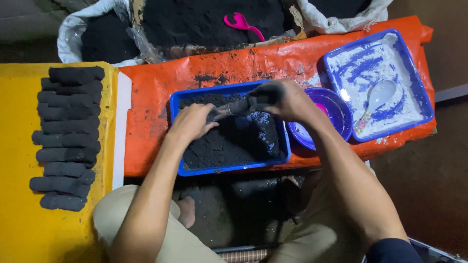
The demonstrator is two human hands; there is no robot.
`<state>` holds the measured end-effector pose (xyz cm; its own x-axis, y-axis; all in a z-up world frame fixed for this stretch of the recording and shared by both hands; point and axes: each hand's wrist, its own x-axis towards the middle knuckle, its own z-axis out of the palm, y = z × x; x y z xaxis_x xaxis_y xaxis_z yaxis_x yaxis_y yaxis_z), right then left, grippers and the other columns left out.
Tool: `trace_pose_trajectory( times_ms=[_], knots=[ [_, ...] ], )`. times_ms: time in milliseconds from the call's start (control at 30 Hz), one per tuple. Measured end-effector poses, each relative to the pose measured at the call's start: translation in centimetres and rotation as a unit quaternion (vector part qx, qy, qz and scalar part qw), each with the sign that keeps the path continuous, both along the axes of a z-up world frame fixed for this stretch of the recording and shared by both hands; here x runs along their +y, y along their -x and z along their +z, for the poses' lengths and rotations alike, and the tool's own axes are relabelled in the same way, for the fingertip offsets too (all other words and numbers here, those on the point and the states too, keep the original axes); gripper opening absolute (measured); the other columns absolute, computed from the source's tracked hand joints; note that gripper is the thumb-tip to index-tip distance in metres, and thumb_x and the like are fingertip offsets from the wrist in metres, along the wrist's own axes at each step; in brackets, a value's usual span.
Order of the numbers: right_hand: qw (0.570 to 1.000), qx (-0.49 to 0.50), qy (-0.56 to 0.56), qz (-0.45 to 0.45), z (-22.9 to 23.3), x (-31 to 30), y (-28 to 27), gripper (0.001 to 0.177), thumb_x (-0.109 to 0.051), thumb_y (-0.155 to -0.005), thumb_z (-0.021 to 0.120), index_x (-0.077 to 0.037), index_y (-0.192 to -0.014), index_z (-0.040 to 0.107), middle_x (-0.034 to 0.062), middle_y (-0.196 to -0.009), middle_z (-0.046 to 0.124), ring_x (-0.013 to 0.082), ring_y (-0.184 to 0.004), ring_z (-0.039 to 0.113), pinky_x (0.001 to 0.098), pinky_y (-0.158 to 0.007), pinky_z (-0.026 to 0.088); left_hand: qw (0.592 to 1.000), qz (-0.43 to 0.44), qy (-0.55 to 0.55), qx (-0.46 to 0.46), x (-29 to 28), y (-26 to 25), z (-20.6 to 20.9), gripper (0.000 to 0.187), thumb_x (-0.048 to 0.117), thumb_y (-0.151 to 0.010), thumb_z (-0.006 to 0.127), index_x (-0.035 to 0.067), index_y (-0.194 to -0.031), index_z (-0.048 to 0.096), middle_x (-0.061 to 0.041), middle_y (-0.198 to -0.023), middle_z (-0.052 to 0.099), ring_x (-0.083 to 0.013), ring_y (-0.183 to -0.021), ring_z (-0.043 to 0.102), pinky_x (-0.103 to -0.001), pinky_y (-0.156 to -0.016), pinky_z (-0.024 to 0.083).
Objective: The person mixes a black granular substance in a blue tray, packs it into a cylindrical mold, and uses a plunger to compress and eject a cylindrical briquette. They repeat this process, placing the finished briquettes on a yellow tray.
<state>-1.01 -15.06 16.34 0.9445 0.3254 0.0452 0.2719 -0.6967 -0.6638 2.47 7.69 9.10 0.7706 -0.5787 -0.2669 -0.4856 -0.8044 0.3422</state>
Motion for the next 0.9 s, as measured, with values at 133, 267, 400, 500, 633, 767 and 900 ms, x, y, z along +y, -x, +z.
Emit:
trace_pose_trajectory(
  times_ms=[133,267,400,500,633,767,900],
  knots=[
    [1.000,-0.026,-0.005,0.005,-1.3,-2.2,-1.0,0.026,-0.011,-0.065,0.068,-0.006,-0.090,0.063,0.0132,-0.076,0.063,0.0336,-0.077,0.060,0.0397,-0.071,0.046,0.999,0.034,-0.016,-0.020,0.7,-0.9,0.7,0.035,0.026,-0.069,0.065,0.012,-0.100,0.058,-0.011,-0.084,0.062,-0.0294,-0.080,0.061,-0.040,-0.066,0.050],
    [0.999,-0.037,-0.029,-0.027,-1.0,-1.9,-1.0,0.021,-0.017,-0.071,0.067,-0.009,-0.089,0.063,0.0117,-0.075,0.062,0.0315,-0.076,0.059,0.0355,-0.064,0.044,0.992,0.113,0.018,0.061,0.2,-0.7,2.5,0.027,0.021,-0.070,0.064,0.013,-0.095,0.062,-0.011,-0.086,0.062,-0.0304,-0.084,0.059,-0.041,-0.068,0.049],
    [0.996,0.007,-0.046,-0.080,-0.3,-1.6,-0.8,0.017,-0.021,-0.075,0.063,-0.011,-0.089,0.064,0.0119,-0.072,0.061,0.0277,-0.070,0.060,0.0321,-0.061,0.043,0.983,0.170,-0.004,0.075,0.4,-1.5,0.9,0.027,0.025,-0.066,0.068,0.020,-0.093,0.063,-0.004,-0.086,0.063,-0.0245,-0.085,0.060,-0.038,-0.067,0.050],
    [0.992,0.031,-0.047,-0.110,-1.5,-1.5,-0.9,0.017,-0.024,-0.077,0.061,-0.011,-0.088,0.064,0.0116,-0.072,0.062,0.0260,-0.069,0.060,0.0318,-0.060,0.043,0.979,0.182,-0.028,0.090,0.6,-1.1,2.1,0.026,0.024,-0.066,0.068,0.020,-0.092,0.065,-0.005,-0.088,0.063,-0.0262,-0.086,0.060,-0.039,-0.068,0.050],
    [0.993,0.054,-0.053,-0.095,-2.0,-1.2,-0.6,0.019,-0.021,-0.074,0.062,-0.010,-0.089,0.064,0.0153,-0.074,0.062,0.0308,-0.071,0.060,0.0347,-0.062,0.044,0.978,0.176,-0.054,0.098,0.9,-0.5,3.9,0.030,0.019,-0.069,0.066,0.012,-0.097,0.062,-0.012,-0.092,0.062,-0.0307,-0.093,0.056,-0.043,-0.076,0.045],
    [0.998,-0.018,0.048,-0.020,-1.6,-0.9,0.2,0.036,-0.017,-0.066,0.066,0.000,-0.096,0.059,0.0223,-0.079,0.059,0.0394,-0.079,0.056,0.0449,-0.069,0.043,0.983,0.152,-0.093,0.052,1.3,-1.4,1.6,0.026,0.016,-0.067,0.065,0.011,-0.092,0.064,-0.012,-0.088,0.062,-0.0320,-0.091,0.056,-0.044,-0.077,0.043],
    [0.997,0.018,0.081,0.003,-0.6,-1.0,1.2,0.051,-0.014,-0.065,0.067,0.008,-0.107,0.050,0.0297,-0.087,0.056,0.0450,-0.085,0.053,0.0496,-0.079,0.040,0.987,0.077,-0.141,-0.025,1.4,-2.1,0.4,0.028,0.021,-0.064,0.068,0.012,-0.090,0.065,-0.012,-0.085,0.063,-0.0309,-0.090,0.056,-0.043,-0.078,0.042]
  ],
)
